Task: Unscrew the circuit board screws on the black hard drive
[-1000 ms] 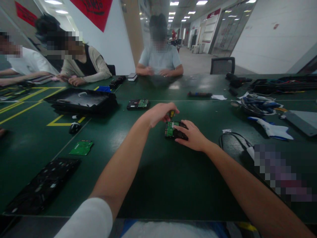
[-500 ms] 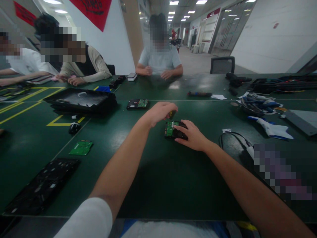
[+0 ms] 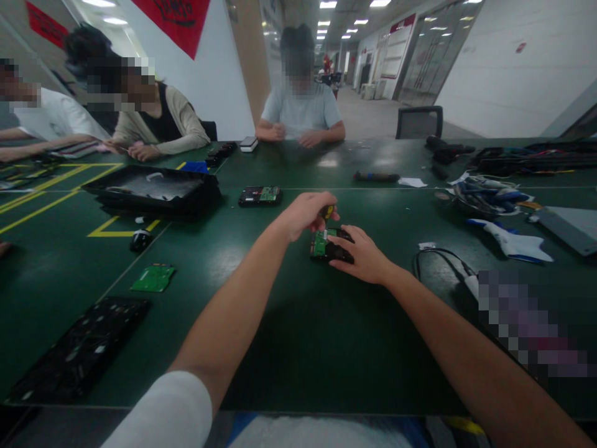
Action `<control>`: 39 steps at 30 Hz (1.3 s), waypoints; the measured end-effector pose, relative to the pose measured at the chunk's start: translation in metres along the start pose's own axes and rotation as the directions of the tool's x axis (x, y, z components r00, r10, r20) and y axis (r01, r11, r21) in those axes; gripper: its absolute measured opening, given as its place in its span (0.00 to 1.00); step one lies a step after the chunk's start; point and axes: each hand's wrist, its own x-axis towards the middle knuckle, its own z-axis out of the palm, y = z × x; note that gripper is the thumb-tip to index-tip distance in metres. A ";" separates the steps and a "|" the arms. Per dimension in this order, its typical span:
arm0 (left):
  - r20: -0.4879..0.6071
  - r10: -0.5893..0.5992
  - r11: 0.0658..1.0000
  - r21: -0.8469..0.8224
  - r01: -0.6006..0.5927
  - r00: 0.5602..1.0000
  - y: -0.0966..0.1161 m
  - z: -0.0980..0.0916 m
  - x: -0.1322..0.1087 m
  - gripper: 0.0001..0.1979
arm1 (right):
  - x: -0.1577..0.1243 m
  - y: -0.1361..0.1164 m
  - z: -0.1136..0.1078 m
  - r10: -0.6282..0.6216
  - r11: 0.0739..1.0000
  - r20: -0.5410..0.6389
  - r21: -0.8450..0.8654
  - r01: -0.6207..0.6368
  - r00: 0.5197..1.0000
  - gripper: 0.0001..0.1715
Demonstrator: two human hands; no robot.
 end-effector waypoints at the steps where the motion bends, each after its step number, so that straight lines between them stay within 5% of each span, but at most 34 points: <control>1: 0.001 0.004 1.000 0.008 -0.004 1.000 0.000 -0.001 0.000 0.13 | 0.000 0.000 0.000 0.001 1.000 -0.003 0.003 -0.001 1.000 0.40; 9: 0.035 -0.104 0.993 -0.043 0.106 0.994 -0.001 -0.008 -0.001 0.16 | -0.001 0.001 0.001 -0.004 1.000 -0.010 0.007 0.004 1.000 0.40; 21: -0.062 0.046 0.990 0.137 -0.037 0.997 -0.006 -0.014 0.006 0.20 | 0.000 0.002 0.002 -0.002 1.000 -0.006 0.012 0.003 1.000 0.41; 31: 0.026 -0.087 0.991 -0.100 0.089 0.996 -0.004 -0.007 0.002 0.14 | 0.001 0.002 0.002 0.011 1.000 0.001 0.011 -0.011 1.000 0.42; 39: -0.055 -0.062 0.998 -0.022 0.061 0.997 -0.001 -0.014 0.002 0.20 | -0.001 0.002 0.001 0.017 1.000 0.019 0.014 -0.018 1.000 0.42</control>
